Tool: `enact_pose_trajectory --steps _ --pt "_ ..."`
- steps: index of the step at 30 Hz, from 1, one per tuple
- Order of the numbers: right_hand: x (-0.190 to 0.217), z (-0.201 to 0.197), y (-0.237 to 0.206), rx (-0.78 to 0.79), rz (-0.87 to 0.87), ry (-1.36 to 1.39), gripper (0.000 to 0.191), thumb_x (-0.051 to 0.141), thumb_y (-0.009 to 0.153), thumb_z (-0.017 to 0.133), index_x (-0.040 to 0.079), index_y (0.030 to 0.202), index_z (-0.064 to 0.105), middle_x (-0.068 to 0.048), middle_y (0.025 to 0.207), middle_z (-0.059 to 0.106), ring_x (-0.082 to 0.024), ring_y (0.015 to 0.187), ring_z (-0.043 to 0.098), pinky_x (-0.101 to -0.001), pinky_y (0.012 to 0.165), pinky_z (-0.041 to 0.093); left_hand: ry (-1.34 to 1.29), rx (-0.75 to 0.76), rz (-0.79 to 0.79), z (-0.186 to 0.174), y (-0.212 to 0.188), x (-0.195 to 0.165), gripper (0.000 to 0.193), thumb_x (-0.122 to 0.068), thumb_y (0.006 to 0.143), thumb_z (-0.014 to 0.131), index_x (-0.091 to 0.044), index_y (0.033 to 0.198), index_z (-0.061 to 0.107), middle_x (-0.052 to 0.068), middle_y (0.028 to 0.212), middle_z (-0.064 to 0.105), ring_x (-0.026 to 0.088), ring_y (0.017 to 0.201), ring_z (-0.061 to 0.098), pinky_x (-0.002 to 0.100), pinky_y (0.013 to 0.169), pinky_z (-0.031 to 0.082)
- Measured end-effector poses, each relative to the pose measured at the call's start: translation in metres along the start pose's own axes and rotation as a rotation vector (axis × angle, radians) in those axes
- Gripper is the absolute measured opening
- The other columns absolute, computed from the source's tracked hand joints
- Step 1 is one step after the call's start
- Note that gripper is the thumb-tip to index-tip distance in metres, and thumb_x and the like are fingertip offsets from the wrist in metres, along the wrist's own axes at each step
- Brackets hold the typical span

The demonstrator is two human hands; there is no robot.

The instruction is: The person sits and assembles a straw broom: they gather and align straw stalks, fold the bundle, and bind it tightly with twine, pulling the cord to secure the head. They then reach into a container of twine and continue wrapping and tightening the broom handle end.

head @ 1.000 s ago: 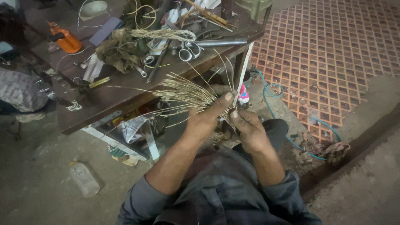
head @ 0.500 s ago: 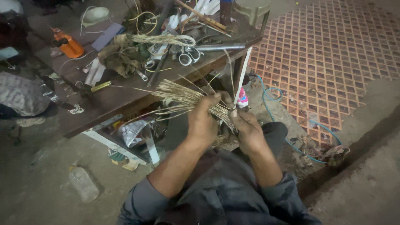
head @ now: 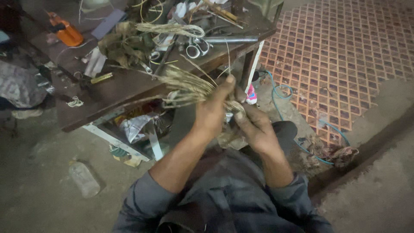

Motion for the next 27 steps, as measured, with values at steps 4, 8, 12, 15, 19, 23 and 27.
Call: enact_pose_trajectory --steps 4,8,12,15,19,23,27 --pt "0.010 0.002 0.010 0.085 -0.038 -0.062 0.032 0.018 0.103 0.058 0.000 0.129 0.062 -0.002 0.091 0.067 -0.011 0.077 0.066 -0.0268 0.066 0.055 -0.416 -0.154 -0.041 -0.016 0.022 0.006 0.034 -0.035 0.096 0.064 -0.002 0.093 0.067 0.010 0.082 0.066 0.022 0.078 0.069 0.037 0.073 0.057" --pt "0.004 0.004 0.016 0.043 -0.170 -0.179 0.033 0.018 0.106 0.058 -0.002 0.133 0.061 -0.005 0.097 0.069 -0.013 0.083 0.066 -0.0297 0.070 0.055 -0.429 -0.189 0.073 -0.039 0.031 0.013 0.035 -0.036 0.100 0.066 -0.002 0.096 0.062 0.011 0.087 0.067 0.025 0.081 0.069 0.039 0.077 0.055" --pt "0.001 -0.004 0.025 -0.197 -0.358 -0.541 0.033 0.019 0.107 0.058 -0.003 0.130 0.066 -0.009 0.085 0.068 -0.017 0.069 0.066 -0.0317 0.066 0.052 0.295 -0.208 0.176 -0.051 0.016 0.013 0.051 -0.052 0.102 0.049 -0.010 0.122 0.069 -0.003 0.100 0.072 0.008 0.095 0.068 0.024 0.089 0.047" --pt "0.009 -0.018 0.038 -0.198 -0.368 -0.614 0.028 0.019 0.109 0.058 -0.001 0.125 0.069 -0.013 0.081 0.065 -0.020 0.069 0.065 -0.0343 0.065 0.050 0.016 0.080 -0.052 -0.027 -0.015 0.013 0.048 -0.041 0.090 0.073 -0.004 0.121 0.070 0.007 0.105 0.074 0.019 0.095 0.070 0.040 0.083 0.056" --pt "0.029 -0.031 0.048 -0.117 -0.420 -0.646 0.026 0.017 0.105 0.063 -0.001 0.125 0.067 -0.015 0.089 0.068 -0.025 0.075 0.067 -0.0366 0.069 0.052 0.810 0.277 0.573 -0.004 -0.062 -0.026 0.046 -0.043 0.084 0.084 -0.015 0.117 0.068 0.009 0.120 0.070 0.028 0.118 0.067 0.046 0.108 0.051" --pt "0.046 -0.027 0.055 -0.021 -0.294 -0.737 0.018 0.015 0.103 0.067 -0.003 0.104 0.067 -0.015 0.079 0.064 -0.024 0.070 0.062 -0.0374 0.066 0.049 1.328 0.277 1.034 -0.020 -0.018 -0.069 0.089 -0.055 0.072 0.087 -0.010 0.141 0.054 0.017 0.143 0.057 0.040 0.141 0.049 0.055 0.120 0.035" --pt "0.067 -0.015 0.056 -0.038 -0.489 -0.566 0.038 0.005 0.104 0.065 0.000 0.142 0.059 -0.005 0.096 0.066 -0.010 0.075 0.058 -0.0287 0.069 0.048 1.356 0.369 0.796 -0.042 0.031 -0.068 0.113 -0.064 0.061 0.095 -0.009 0.148 0.047 0.023 0.144 0.053 0.044 0.140 0.047 0.054 0.117 0.036"
Point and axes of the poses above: each hand's wrist, its own y-axis towards the middle knuckle, its own z-axis out of the palm, x = y × z, the point moved 2 cm from there along y, towards the middle knuckle
